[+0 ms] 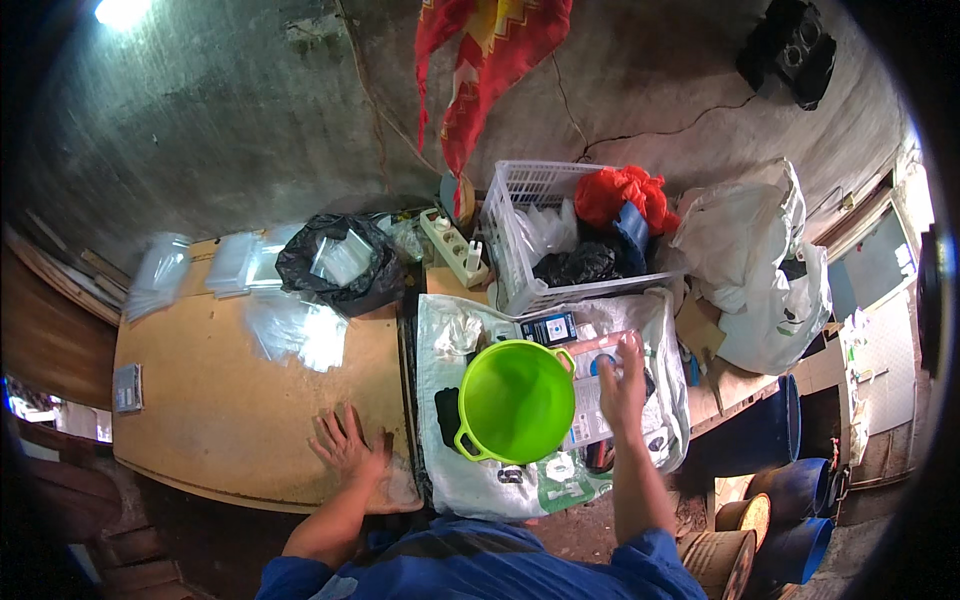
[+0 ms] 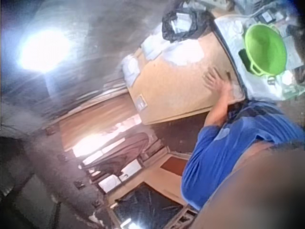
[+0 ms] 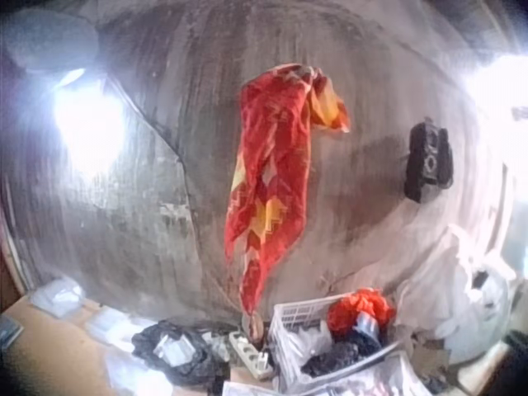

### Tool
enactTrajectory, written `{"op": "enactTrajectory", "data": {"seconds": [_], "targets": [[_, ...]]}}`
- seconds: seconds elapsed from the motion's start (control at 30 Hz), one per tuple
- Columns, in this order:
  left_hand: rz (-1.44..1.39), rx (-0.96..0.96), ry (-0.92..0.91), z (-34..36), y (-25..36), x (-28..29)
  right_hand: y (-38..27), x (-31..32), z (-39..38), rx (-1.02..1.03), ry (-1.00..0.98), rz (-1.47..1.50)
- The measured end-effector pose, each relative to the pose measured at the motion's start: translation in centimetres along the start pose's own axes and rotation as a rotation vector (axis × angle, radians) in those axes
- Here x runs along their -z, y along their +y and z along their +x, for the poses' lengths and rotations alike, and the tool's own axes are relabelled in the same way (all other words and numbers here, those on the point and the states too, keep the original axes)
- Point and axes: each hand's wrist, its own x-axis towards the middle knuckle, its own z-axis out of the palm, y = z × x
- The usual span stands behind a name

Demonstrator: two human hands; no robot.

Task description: The person scoops grain from a plastic bag into a green bowl using a metal spoon. They then carry the bowl to a counter and place it down, and later lift a large blue bucket filled with grain.

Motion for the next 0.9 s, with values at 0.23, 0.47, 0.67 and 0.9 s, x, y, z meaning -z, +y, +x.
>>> {"op": "enactTrajectory", "data": {"seconds": [0.23, 0.47, 0.67, 0.9], "targets": [[0.013, -0.003, -0.009, 0.1, -0.2, 0.2, -2.4, -3.1, 15.0, -0.125, -0.164, -0.460], [-0.013, 0.006, -0.082, 0.2, -0.2, 0.8, -3.8, -6.0, 19.4, -0.356, -0.509, -0.666], [0.013, -0.021, -0.060, 0.1, -0.1, 1.0, 1.9, -10.2, 22.6, -0.373, -0.763, -0.791], [0.023, -0.042, -0.030, 0.0, 0.1, 0.9, 6.7, -12.5, 24.5, 0.453, -0.997, -1.067]]}}
